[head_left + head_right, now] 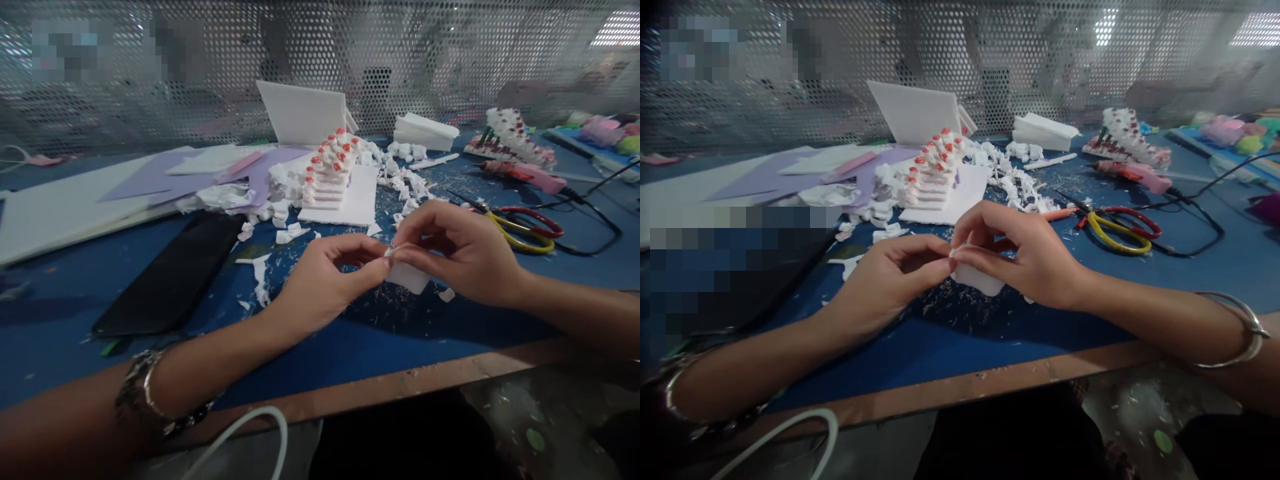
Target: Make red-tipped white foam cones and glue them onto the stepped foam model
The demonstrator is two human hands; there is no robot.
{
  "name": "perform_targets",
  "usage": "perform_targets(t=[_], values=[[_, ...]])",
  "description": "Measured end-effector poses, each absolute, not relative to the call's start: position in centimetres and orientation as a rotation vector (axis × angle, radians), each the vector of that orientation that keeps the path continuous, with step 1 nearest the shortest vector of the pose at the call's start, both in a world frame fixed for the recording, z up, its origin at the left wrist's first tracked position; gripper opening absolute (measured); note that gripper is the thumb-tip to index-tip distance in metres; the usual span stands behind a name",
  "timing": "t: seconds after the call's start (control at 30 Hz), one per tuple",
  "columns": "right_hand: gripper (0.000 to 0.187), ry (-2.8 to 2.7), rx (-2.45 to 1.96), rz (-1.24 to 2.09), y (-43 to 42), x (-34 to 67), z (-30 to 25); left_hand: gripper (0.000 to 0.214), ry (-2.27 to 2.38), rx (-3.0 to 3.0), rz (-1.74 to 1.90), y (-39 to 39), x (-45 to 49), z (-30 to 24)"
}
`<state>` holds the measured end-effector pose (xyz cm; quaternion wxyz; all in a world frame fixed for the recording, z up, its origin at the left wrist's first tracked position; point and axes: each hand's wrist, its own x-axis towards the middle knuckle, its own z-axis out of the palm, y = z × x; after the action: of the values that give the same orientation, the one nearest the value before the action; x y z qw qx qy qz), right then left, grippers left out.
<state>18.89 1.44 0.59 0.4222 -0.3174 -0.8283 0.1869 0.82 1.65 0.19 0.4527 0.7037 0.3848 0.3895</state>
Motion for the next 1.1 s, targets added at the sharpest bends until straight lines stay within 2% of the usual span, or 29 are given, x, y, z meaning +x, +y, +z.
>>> perform_targets(t=[0.17, 0.3, 0.4, 0.73, 0.93, 1.1], values=[[0.009, -2.157, -0.721, 0.408, 1.7, 19.2, 0.6, 0.006, 0.902, 1.573, 0.931, 2.1, 0.6, -0.1], [0.013, -2.297, -0.556, 0.235, 1.8, 19.4, 1.0, 0.008, 0.89, 1.565, 0.968, 2.3, 0.4, -0.3], [0.016, -2.327, -0.596, 0.114, 1.8, 19.4, 1.2, 0.008, 0.873, 1.553, 0.952, 2.4, 0.4, -0.3], [0.013, -2.34, -0.574, -0.326, 1.2, 19.8, 1.1, 0.009, 0.808, 1.538, 0.794, 2.7, 0.3, -0.2], [0.007, -2.368, -0.595, -0.239, 1.6, 19.8, 1.0, 0.009, 0.815, 1.668, 0.771, 2.7, 0.4, -0.3], [0.011, -2.398, -0.621, -0.058, 2.2, 19.7, 0.9, 0.009, 0.873, 1.976, 0.806, 2.5, 0.3, -0.5]])
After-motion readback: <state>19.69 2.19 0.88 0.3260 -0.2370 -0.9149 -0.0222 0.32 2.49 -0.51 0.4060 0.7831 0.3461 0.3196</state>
